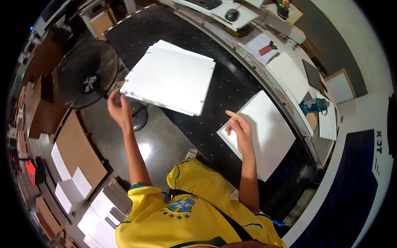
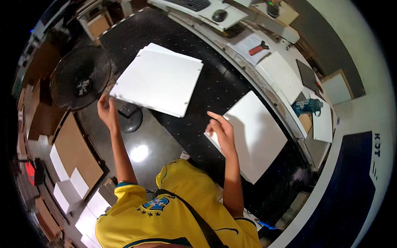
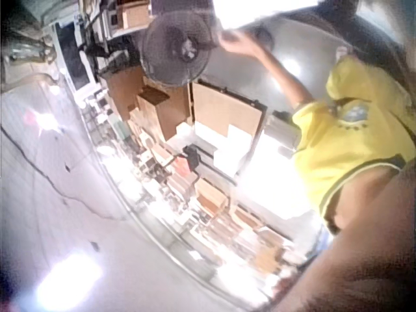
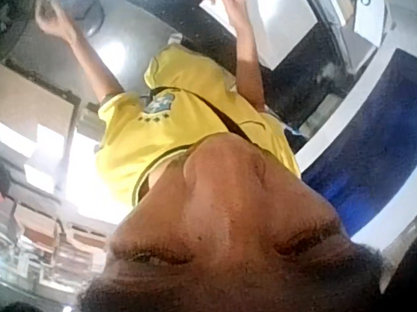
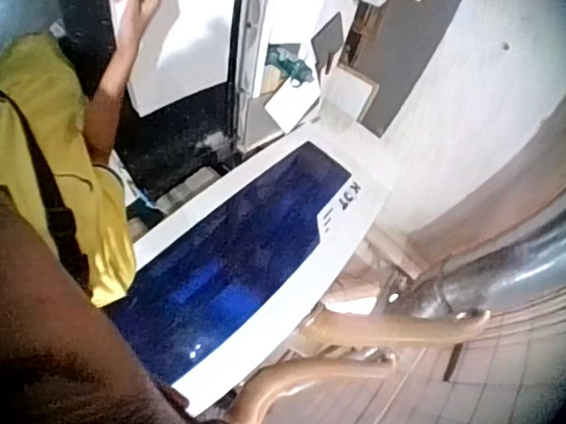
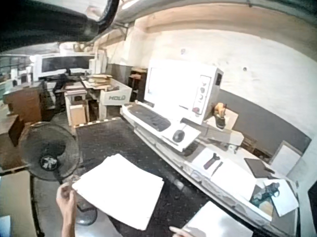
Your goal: The person cleans white square panels using an air nozzle, moves them between stacks, and wipes the surfaces by hand on a dark work table.
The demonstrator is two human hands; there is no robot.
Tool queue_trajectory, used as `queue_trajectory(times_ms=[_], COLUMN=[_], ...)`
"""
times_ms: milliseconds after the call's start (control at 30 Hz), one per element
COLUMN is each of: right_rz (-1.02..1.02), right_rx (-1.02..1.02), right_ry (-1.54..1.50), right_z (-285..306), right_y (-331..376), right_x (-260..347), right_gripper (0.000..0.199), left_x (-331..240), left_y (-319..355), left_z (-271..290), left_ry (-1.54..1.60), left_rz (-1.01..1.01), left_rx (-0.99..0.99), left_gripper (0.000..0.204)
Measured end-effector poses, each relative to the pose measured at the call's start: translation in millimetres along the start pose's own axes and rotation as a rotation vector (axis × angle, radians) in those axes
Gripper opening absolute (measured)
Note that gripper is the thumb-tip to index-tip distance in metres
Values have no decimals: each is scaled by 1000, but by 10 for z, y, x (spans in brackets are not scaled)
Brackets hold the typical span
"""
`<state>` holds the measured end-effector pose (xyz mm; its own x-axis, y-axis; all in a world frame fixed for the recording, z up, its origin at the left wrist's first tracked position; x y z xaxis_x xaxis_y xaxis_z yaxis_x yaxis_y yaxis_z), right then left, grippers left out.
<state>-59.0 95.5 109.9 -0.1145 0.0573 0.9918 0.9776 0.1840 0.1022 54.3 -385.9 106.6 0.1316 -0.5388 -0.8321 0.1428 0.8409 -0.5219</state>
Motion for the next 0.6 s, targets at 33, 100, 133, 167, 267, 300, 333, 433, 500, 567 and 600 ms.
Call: queue_trajectory(times_ms=[33,100,133,167,267,300,333,433,500,567,600], right_rz=[23,45,42,68,-25,-3,17,-44,-111,-171,-192], right_rx=[-114,-353,-463,-536,-937,-1004,-1062,-1151,-1189,-1149,-1138], right_ry=[77,175,194,195,654,755,859,919,772,725,754], right_z=[309,962,1297,1660,2436,2656,2847,2939,2855,2701,2645], right_y=[111,391,570,758,1614,1914,2227,2689,2844,2819,2815], right_x=[8,-59,-184,-388,-651,-765,-905,-1041,-1090,-1056,-1046], right_gripper=[37,34,33,31,33,33,34,33,32,34,35], left_x=[-82,-175,-55,0,-150,-321,-553,-1138,-1546,-1761,-1767], left_y=[110,361,470,591,1116,1327,1549,2289,2799,3224,3392], left_z=[-18,-2,8,-9,-341,-483,-653,-1148,-1384,-1555,-1617], left_ry=[-48,-206,-82,-43,132,178,209,383,368,304,178], left_rz=[-111,-220,-197,-103,-52,-54,-118,-92,-55,-101,-147], left_rx=[-24,-23,-20,-15,155,234,311,697,1000,1218,1271], left_gripper=[31,30,26,23,19,18,16,16,19,28,32])
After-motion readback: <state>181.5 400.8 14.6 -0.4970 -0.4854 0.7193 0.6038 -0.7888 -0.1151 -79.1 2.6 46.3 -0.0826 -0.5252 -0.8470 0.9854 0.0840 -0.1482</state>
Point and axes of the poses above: each hand's wrist, its own y-axis away from the middle knuckle, its own z-axis out of the back of the hand, x = y × z, the point moved 9 cm from there along -y, towards the middle knuckle, and after that the axes turned 12 degrees about -x, right-handed, at the moved point
